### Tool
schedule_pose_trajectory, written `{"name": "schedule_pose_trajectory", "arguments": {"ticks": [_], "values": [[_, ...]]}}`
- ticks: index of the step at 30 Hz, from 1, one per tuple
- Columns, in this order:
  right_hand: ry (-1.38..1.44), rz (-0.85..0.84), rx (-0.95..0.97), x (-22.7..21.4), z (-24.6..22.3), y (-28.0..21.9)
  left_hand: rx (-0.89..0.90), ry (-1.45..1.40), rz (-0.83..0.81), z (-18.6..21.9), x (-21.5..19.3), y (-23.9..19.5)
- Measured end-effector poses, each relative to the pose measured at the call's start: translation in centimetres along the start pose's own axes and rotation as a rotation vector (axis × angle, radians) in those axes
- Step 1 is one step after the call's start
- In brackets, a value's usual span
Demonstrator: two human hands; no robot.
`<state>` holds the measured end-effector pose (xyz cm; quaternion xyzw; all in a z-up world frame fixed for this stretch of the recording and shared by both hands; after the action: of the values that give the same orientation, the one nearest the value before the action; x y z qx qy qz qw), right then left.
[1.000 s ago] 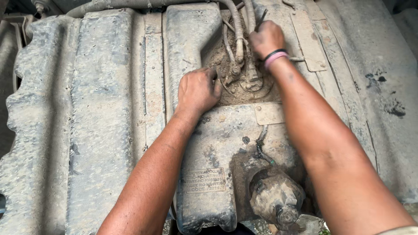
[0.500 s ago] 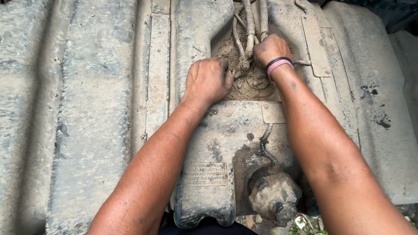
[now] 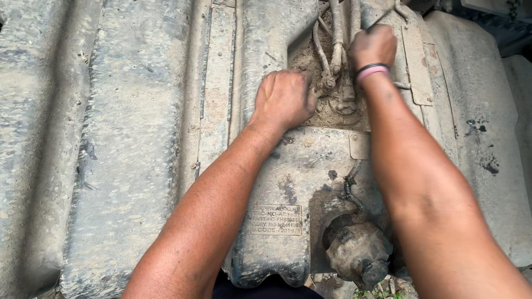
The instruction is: The person uses a small metal tool to scrape accumulated dirt and grime from the underside of a vehicle, focusing on the area around a bundle of wires and hoses. The person repeatedly scrapes and removes debris from the same concentrated area.
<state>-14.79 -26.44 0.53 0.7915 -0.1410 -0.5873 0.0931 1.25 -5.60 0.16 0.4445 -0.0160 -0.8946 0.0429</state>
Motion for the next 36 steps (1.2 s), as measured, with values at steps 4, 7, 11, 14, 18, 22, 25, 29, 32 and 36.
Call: {"name": "schedule_pose_trajectory", "arguments": {"ticks": [4,7,11,14,18,22,25,29,32,36], "values": [[0.166,-0.069,-0.153,-1.5,1.3,0.6,0.044,0.037,0.051,0.2,0.1,-0.1],[0.172,-0.213,-0.167,-2.2,1.7,-1.6,0.041,0.058,0.045,0.2,-0.1,0.0],[0.117,-0.310,-0.136,-2.1,2.4,-4.0,0.025,0.073,0.027,0.3,0.2,0.1],[0.057,-0.267,-0.260,-1.9,2.5,-4.5,0.049,0.066,0.086,0.4,0.1,0.0],[0.097,-0.148,-0.344,-2.4,2.7,-4.6,0.023,0.082,0.073,0.3,0.4,0.0],[0.197,-0.253,-0.185,-2.7,2.5,-3.9,0.028,0.086,0.071,0.4,0.4,0.1],[0.124,-0.309,-0.192,-3.1,2.0,-4.5,0.016,0.099,0.057,0.3,0.3,0.1],[0.017,-0.270,-0.307,-2.2,1.2,-5.1,0.026,0.073,0.078,0.5,0.1,-0.1],[0.038,-0.178,-0.355,-1.5,1.0,-4.8,0.034,0.056,0.109,0.5,-0.3,-0.3],[0.061,0.030,-0.428,-1.0,0.8,-4.8,0.019,0.048,0.073,0.4,-0.1,-0.2]]}}
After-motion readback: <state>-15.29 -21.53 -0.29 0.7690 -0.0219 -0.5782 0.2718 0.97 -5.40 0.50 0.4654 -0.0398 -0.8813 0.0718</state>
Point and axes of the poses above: each hand's wrist, its own y-axis towards the middle knuckle, its own x-axis out of the palm, z = x × y, the point moved 5 cm from there along y, towards the middle knuckle, and after that the axes turned 8 degrees about -y, right-handed, at the moved point
